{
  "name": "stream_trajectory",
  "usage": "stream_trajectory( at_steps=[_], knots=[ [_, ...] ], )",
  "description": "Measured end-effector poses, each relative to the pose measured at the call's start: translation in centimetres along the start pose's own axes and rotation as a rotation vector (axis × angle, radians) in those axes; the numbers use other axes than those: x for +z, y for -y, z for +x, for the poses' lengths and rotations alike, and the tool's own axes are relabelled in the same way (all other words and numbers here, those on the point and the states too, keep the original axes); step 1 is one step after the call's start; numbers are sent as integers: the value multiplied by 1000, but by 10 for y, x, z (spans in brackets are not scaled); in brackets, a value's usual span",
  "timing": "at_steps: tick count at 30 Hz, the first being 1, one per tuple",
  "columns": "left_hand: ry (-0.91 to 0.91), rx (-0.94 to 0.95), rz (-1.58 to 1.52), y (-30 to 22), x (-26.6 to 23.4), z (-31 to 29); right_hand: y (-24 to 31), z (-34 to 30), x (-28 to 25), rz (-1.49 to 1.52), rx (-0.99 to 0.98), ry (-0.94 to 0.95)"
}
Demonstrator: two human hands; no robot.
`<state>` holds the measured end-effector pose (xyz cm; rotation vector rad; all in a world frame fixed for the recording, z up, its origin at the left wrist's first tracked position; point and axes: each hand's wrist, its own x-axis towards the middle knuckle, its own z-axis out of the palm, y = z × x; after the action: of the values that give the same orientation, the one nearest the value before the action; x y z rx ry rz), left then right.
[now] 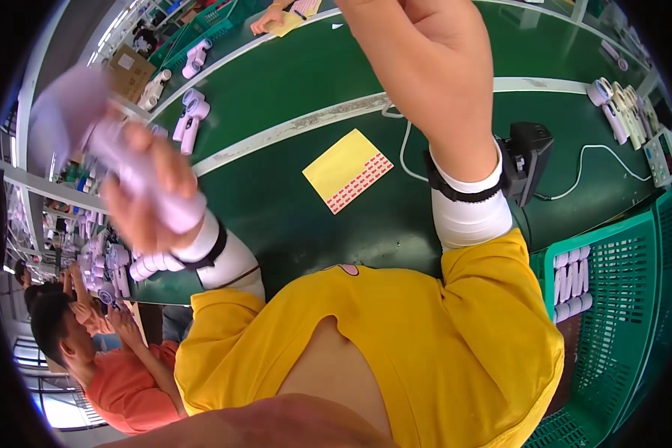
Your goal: Testing and inspecting handheld fans on an assembly line.
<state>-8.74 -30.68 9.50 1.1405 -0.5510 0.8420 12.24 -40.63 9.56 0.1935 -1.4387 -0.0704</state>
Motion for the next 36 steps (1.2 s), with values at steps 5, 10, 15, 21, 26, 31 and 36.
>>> stream_trajectory(
  at_steps=[5, 10, 15, 21, 26, 31, 36],
  knots=[
    [100, 618, 373, -41, 26, -40, 7, 7, 5, -112, -14, -3],
    [-13, 846, 416, -22, 52, -43, 34, 21, 46, -944, 672, -56],
    [-284, 481, 262, -22, 53, -40, 58, 29, 70, -1095, 766, -126],
    [-185, 566, 287, -14, 73, -61, 45, 7, 57, -1128, 726, 149],
    [-230, 615, 254, 2, 70, -52, 41, 8, 60, -1075, 737, 344],
    [-297, -363, 131, -11, 38, -7, 43, 10, 65, -920, 874, 272],
    [-173, -564, 5, 19, 34, 6, 40, 9, 67, -707, 960, 167]
  ],
)
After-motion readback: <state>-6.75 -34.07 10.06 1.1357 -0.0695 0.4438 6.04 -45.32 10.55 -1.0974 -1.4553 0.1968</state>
